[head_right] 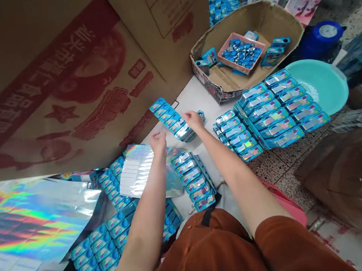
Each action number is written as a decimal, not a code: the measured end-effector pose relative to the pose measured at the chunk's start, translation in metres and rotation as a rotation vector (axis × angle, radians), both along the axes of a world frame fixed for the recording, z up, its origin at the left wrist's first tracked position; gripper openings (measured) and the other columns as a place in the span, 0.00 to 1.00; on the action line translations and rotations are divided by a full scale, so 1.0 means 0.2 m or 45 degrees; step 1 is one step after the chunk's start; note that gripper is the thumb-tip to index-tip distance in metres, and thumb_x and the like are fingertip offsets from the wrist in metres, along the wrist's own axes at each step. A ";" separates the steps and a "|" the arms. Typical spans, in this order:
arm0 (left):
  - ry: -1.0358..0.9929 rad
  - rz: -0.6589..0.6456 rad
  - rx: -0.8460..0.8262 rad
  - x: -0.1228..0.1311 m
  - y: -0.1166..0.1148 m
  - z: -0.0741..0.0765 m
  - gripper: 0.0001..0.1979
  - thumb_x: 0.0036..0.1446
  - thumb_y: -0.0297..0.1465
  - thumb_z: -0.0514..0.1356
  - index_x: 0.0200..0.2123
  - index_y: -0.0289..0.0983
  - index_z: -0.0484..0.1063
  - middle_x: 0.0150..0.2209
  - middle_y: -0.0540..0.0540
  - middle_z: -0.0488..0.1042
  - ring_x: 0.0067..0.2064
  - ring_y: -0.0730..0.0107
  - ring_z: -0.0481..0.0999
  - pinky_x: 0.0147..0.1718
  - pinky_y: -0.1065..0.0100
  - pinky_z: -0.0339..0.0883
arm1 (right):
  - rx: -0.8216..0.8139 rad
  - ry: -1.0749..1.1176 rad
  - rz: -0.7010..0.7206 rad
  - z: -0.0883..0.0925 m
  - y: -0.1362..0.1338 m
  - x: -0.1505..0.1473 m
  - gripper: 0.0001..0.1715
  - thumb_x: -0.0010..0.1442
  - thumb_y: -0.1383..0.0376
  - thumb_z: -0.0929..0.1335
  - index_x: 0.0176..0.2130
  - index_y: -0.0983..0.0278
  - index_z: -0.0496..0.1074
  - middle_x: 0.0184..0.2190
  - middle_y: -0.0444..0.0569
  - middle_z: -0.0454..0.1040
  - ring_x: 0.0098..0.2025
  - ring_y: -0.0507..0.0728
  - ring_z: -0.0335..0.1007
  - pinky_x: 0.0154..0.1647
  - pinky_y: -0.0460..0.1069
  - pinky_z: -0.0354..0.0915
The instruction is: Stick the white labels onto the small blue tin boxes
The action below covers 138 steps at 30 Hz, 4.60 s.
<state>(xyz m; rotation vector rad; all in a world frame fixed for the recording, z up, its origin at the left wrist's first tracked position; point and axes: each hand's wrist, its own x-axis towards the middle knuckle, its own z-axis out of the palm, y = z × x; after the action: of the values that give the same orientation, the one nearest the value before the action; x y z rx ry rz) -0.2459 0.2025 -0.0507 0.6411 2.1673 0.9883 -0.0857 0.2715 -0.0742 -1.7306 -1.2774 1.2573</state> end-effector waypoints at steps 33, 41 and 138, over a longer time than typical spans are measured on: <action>0.940 -0.136 -0.497 -0.87 -0.47 -0.26 0.48 0.37 0.55 0.64 0.56 0.33 0.55 0.55 0.31 0.60 0.57 0.44 0.59 0.53 0.50 0.52 | 0.288 -0.314 0.022 0.39 -1.40 0.38 0.20 0.64 0.54 0.59 0.40 0.63 0.74 0.41 0.53 0.74 0.46 0.59 0.68 0.51 0.55 0.61; 0.928 -0.188 -0.375 -0.90 -0.52 -0.15 0.35 0.50 0.47 0.61 0.54 0.31 0.59 0.50 0.31 0.65 0.54 0.43 0.62 0.49 0.52 0.55 | 0.371 -0.389 0.038 0.42 -1.55 0.39 0.20 0.63 0.54 0.61 0.39 0.64 0.75 0.40 0.54 0.75 0.45 0.60 0.69 0.50 0.55 0.63; 0.848 -1.444 0.704 -0.56 -1.61 1.37 0.13 0.62 0.37 0.53 0.33 0.38 0.75 0.30 0.47 0.76 0.34 0.67 0.68 0.38 0.62 0.51 | 1.706 -0.643 0.621 1.23 -1.84 -0.36 0.20 0.57 0.69 0.70 0.50 0.60 0.72 0.43 0.48 0.78 0.44 0.57 0.71 0.48 0.53 0.67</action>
<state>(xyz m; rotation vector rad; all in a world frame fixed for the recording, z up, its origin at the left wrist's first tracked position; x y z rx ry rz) -0.3580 -0.1187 0.2224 2.3692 1.4654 0.7225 -0.1570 -0.0959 0.1717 -0.7199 -2.1673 -0.0696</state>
